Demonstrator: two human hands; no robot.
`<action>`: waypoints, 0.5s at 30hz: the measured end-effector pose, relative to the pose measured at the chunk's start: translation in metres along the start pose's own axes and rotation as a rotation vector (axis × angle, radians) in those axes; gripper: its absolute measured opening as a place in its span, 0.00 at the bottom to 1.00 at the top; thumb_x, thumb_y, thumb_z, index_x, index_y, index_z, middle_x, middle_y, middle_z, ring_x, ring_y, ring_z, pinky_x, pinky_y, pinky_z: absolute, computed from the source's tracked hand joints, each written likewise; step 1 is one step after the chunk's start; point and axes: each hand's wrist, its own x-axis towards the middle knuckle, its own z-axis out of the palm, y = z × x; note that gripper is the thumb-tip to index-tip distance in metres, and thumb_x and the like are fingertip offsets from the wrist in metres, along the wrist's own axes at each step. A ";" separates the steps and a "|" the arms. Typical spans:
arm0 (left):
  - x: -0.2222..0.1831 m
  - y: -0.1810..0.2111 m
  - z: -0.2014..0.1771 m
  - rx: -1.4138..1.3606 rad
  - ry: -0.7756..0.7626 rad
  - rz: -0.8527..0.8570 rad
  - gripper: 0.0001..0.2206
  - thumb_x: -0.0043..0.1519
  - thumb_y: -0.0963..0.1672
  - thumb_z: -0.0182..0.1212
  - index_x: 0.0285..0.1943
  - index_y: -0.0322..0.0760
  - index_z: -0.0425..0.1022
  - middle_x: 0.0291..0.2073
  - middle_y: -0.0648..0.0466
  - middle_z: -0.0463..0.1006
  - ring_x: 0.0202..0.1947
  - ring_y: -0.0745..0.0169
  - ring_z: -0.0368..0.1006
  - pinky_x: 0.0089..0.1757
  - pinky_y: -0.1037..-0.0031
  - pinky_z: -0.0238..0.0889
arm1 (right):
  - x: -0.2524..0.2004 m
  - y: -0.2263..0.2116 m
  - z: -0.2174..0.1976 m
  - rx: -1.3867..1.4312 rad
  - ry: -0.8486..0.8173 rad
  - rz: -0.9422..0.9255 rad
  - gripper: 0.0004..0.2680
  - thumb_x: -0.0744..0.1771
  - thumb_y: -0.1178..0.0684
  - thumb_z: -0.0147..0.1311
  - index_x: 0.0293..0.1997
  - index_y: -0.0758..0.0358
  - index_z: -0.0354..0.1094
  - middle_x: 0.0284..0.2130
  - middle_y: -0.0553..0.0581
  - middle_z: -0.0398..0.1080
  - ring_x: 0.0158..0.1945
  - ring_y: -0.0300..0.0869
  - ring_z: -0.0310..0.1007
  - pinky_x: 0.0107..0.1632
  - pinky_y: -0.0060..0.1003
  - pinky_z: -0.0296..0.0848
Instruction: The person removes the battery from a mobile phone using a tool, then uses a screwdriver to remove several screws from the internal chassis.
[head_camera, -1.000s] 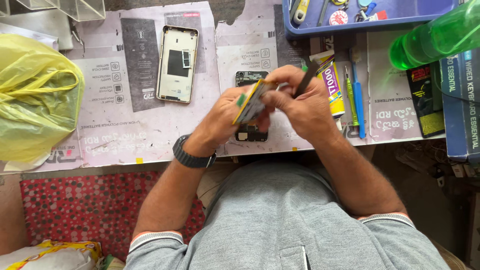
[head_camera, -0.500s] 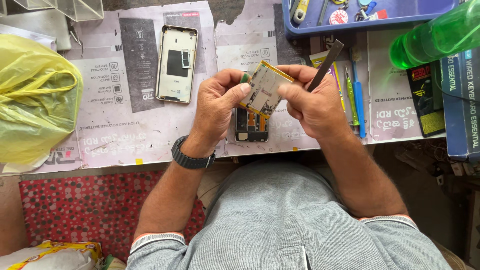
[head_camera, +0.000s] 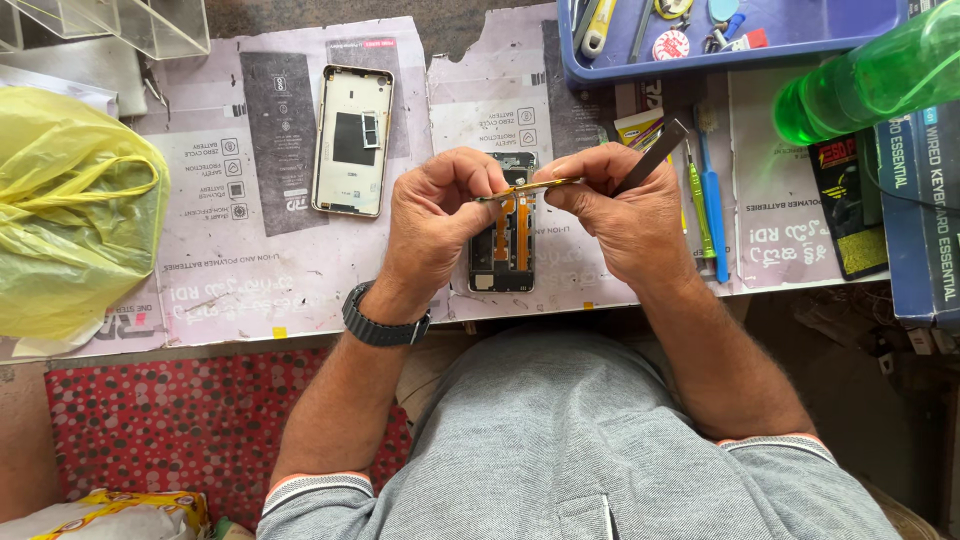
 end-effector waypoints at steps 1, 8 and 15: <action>0.000 0.000 0.000 -0.003 -0.004 -0.004 0.09 0.60 0.31 0.60 0.37 0.33 0.72 0.41 0.54 0.76 0.40 0.73 0.71 0.45 0.79 0.70 | 0.000 0.000 0.000 0.007 -0.005 -0.009 0.07 0.66 0.69 0.61 0.45 0.67 0.74 0.38 0.56 0.79 0.33 0.28 0.70 0.31 0.20 0.64; -0.001 0.004 -0.003 -0.042 -0.108 0.028 0.05 0.64 0.36 0.62 0.35 0.32 0.72 0.42 0.53 0.76 0.42 0.72 0.70 0.48 0.77 0.67 | 0.001 0.009 -0.005 0.098 -0.038 -0.029 0.06 0.67 0.68 0.61 0.44 0.65 0.72 0.41 0.60 0.79 0.35 0.31 0.75 0.31 0.21 0.66; 0.002 0.014 0.001 -0.109 -0.220 -0.173 0.11 0.63 0.43 0.60 0.52 0.33 0.76 0.47 0.51 0.79 0.48 0.68 0.75 0.53 0.75 0.69 | 0.000 -0.006 0.000 0.220 -0.277 -0.245 0.05 0.66 0.65 0.60 0.45 0.65 0.73 0.43 0.64 0.77 0.45 0.41 0.80 0.48 0.34 0.81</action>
